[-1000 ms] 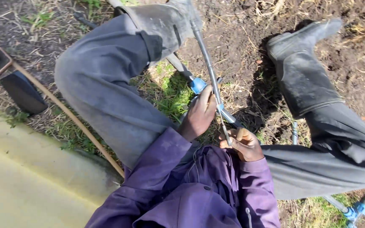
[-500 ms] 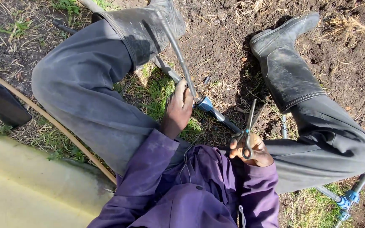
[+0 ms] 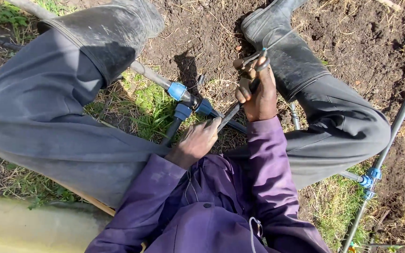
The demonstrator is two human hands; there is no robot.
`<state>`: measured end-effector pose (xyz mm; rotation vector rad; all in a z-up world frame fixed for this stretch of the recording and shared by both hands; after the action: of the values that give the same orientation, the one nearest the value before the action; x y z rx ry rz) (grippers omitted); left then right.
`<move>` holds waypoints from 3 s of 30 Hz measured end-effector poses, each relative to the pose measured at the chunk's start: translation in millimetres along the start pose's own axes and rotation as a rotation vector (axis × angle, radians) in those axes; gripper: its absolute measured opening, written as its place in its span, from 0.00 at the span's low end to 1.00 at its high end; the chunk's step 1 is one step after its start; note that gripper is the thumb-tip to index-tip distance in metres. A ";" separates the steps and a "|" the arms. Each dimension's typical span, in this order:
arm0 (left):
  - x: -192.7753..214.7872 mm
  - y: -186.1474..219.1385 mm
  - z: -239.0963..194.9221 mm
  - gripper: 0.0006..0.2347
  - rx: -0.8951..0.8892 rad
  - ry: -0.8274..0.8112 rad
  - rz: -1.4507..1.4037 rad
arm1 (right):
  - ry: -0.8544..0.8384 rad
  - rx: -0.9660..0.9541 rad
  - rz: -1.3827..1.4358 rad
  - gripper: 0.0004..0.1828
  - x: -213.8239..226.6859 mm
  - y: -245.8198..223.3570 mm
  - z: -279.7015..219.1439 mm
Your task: The recorder uses scissors to cut and assemble parts for an irrigation pipe while sitting on the ground in a garden area.
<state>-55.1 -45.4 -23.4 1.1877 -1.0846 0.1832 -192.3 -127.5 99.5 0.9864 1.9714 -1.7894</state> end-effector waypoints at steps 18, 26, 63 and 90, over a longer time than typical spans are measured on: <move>117.1 56.0 -50.4 0.15 -0.647 0.449 -0.015 | -0.308 -0.831 0.191 0.17 51.0 33.8 -48.1; 54.1 49.8 -18.9 0.10 -0.386 -0.151 -0.198 | -0.212 -0.629 0.292 0.17 50.6 17.7 -47.0; 81.5 -14.5 -12.8 0.08 0.123 -0.064 -2.272 | -0.242 -0.288 -0.301 0.20 83.5 73.2 -58.2; 130.2 -51.6 -13.2 0.05 0.397 0.333 -0.847 | -0.297 -0.266 -0.185 0.21 53.0 66.7 -90.0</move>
<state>52.2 -108.8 41.9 1.8014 -0.1951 -0.0713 -166.5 -27.0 31.8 0.4403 2.0880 -1.5961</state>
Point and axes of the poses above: each hand's wrist, its own z-axis towards the middle knuckle, its own x-axis out of the back of the hand, y = z × x, the point moved 8 cm from there along z, towards the middle knuckle, and after that the axes turned 13 degrees about z, right-handed, at the moved point
